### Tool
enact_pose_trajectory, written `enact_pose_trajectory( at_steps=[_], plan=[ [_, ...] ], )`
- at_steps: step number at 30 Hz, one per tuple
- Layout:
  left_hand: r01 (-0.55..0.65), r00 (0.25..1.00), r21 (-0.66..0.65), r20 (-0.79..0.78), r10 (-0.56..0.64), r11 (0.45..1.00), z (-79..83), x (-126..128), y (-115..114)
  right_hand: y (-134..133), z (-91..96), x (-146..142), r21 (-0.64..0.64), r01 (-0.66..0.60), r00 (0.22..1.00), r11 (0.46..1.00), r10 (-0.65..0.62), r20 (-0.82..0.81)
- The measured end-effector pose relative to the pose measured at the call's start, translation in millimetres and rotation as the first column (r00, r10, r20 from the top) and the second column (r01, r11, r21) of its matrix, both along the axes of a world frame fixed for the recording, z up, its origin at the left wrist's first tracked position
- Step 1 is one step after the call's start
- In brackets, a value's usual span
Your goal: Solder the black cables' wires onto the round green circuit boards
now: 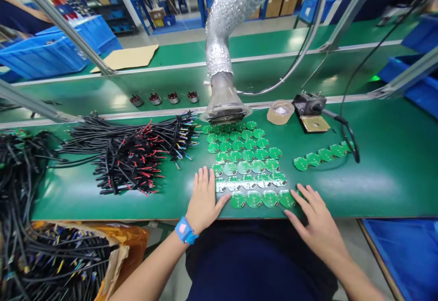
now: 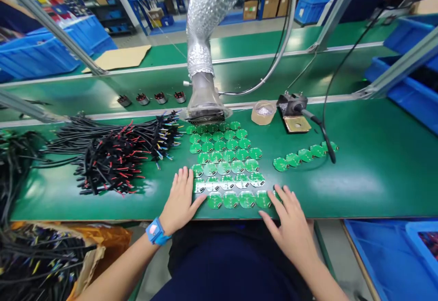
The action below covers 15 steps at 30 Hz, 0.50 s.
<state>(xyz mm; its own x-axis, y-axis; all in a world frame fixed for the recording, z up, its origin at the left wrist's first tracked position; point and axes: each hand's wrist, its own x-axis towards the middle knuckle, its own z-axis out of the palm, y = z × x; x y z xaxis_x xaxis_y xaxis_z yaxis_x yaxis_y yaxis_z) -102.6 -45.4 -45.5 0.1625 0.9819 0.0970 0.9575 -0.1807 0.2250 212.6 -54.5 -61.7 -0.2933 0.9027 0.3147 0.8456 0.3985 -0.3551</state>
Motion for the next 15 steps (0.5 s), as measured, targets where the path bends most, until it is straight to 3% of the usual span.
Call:
enact_pose_trajectory(
  at_steps=[4, 7, 11, 15],
  plan=[
    [0.054, 0.998, -0.042, 0.037, -0.053, 0.998, 1.9, 9, 0, -21, -2.6, -33, 0.007, -0.033, 0.999, 0.999, 0.033, -0.028],
    [0.091, 0.993, -0.087, 0.084, -0.084, 0.992, 7.0, 8, 0, -20, 5.2, -56, -0.002, 0.018, 0.998, 1.0, -0.018, -0.065],
    [0.212, 0.975, -0.142, 0.102, -0.199, 0.967, 12.8, 0, 1, 12, 18.0, -54, 0.02, 0.056, 0.991, 0.998, -0.053, -0.121],
    [0.295, 0.955, -0.116, 0.066, -0.289, 0.948, 12.3, 3, 6, 53, 21.4, -42, -0.102, 0.07, 0.973, 0.992, -0.091, -0.213]
  ],
)
